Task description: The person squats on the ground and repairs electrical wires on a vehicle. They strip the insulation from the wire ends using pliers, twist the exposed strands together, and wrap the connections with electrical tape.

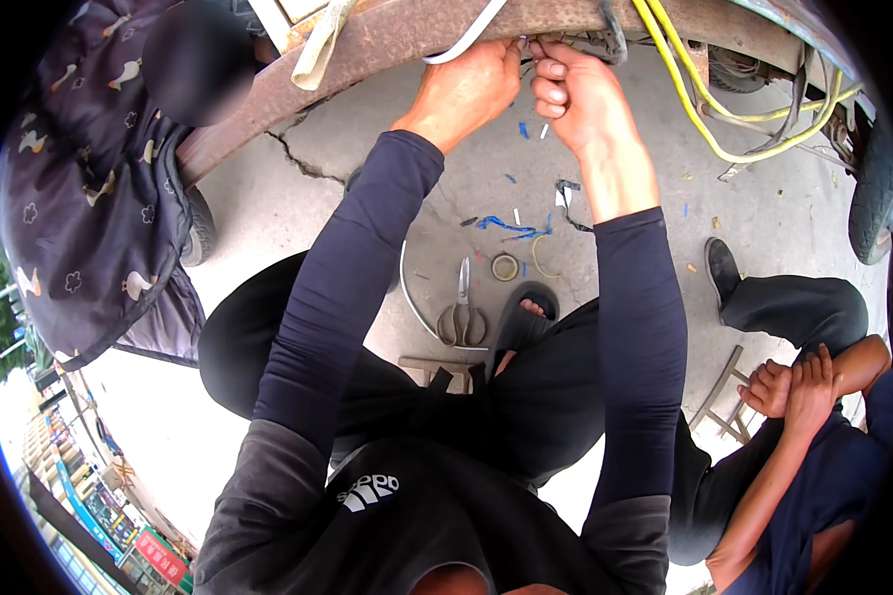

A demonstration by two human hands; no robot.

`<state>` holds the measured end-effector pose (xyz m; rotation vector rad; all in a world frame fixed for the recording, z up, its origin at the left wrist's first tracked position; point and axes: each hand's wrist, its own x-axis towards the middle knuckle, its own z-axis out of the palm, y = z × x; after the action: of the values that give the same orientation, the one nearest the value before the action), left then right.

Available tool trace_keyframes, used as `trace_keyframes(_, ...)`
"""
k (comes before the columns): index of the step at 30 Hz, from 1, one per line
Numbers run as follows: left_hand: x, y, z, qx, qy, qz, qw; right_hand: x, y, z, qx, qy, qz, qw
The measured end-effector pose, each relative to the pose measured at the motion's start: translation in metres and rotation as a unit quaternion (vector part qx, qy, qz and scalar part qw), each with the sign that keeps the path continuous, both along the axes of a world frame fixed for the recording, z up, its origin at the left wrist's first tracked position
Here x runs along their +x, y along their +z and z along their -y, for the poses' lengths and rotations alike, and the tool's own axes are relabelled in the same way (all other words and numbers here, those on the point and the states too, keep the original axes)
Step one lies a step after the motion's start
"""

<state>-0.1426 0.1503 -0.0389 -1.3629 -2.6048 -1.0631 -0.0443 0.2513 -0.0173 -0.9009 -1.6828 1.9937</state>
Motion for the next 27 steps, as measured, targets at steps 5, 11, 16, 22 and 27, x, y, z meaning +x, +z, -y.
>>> trace_keyframes(5,0.001,-0.001,-0.001,0.120,-0.029,-0.051,0.991,0.018,-0.006,0.000,0.223,0.004,0.125,0.967)
trace_keyframes(11,-0.002,-0.007,-0.004,0.147,-0.034,-0.082,0.985,0.016,-0.017,0.007,0.675,-0.066,0.139,0.722)
trace_keyframes(16,-0.003,-0.013,-0.001,0.122,-0.028,-0.097,0.987,0.009,-0.017,0.000,0.711,-0.045,0.102,0.695)
trace_keyframes(22,0.000,-0.007,-0.001,0.064,-0.029,-0.043,0.997,-0.002,-0.012,0.002,-0.197,-0.031,-0.039,0.979)
trace_keyframes(27,0.000,-0.001,0.001,0.050,-0.023,0.025,0.998,0.023,-0.012,-0.008,-0.129,0.058,0.046,0.989)
